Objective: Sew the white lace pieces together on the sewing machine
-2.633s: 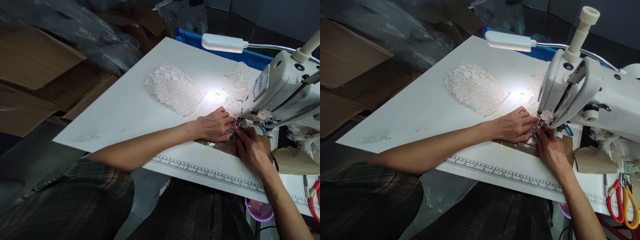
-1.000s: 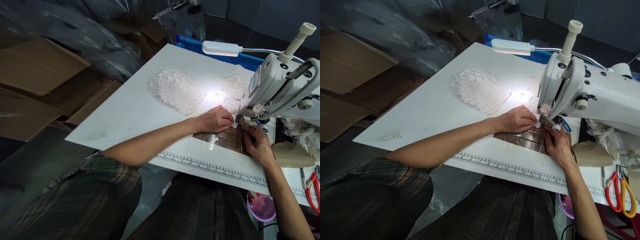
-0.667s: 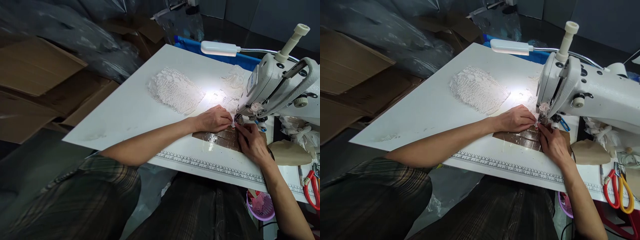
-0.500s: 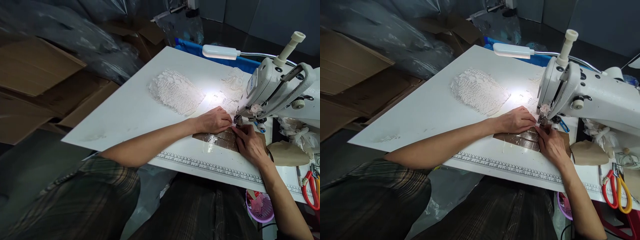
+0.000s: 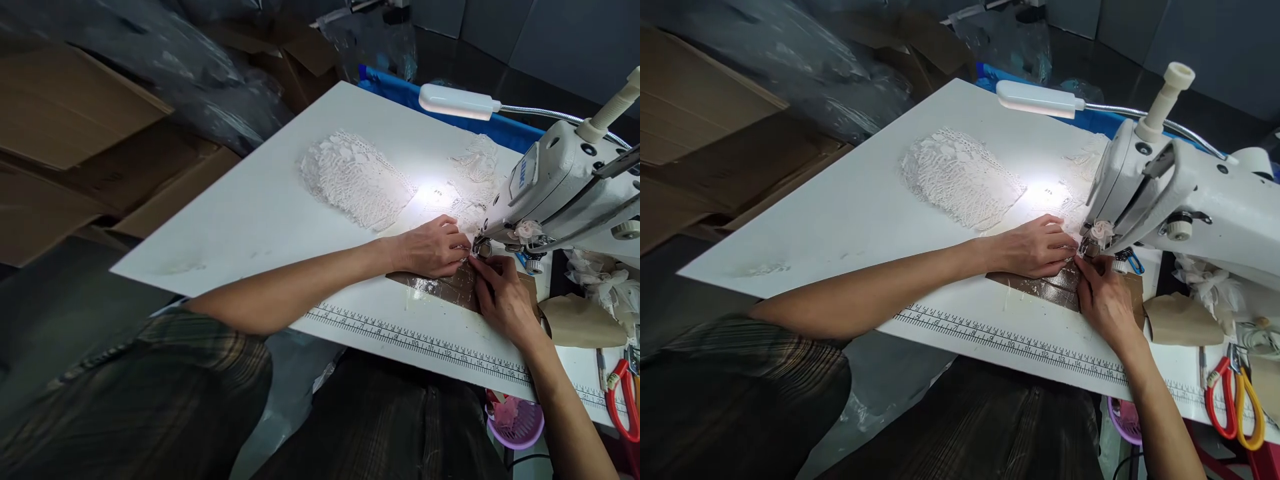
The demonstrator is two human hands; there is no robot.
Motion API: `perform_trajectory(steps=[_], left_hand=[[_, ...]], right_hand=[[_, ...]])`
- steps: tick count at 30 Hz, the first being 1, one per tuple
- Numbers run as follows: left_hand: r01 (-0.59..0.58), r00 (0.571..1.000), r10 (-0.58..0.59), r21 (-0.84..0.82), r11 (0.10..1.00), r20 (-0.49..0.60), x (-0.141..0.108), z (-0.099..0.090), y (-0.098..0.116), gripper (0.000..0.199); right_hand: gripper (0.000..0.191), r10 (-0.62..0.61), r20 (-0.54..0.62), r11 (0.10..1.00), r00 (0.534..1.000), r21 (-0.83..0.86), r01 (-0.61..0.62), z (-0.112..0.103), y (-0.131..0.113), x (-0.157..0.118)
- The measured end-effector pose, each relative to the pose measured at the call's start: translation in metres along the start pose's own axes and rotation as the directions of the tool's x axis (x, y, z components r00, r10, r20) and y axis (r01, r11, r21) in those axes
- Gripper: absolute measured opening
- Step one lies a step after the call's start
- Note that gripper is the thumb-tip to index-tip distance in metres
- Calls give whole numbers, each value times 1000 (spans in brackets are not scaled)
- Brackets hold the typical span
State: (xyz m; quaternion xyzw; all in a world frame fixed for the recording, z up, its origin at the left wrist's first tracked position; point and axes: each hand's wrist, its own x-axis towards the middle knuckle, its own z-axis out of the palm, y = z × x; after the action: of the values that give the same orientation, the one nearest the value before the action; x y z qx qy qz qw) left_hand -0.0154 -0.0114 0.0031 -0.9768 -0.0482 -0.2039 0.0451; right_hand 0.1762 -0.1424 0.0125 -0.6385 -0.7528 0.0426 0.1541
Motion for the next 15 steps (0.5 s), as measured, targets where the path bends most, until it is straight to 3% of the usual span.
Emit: perform_trajectory(steps=[9,15], left_hand=[[61,993,-54,-60,996,102,2,-4,-3,27],[64,985,-59,-29,998,160,3,-7,-5,32]], right_hand=[[43,17,43,995,999,-100,-13,-4,-7,8],[38,4,-5,996,1000,91,-4,-9,4,7]])
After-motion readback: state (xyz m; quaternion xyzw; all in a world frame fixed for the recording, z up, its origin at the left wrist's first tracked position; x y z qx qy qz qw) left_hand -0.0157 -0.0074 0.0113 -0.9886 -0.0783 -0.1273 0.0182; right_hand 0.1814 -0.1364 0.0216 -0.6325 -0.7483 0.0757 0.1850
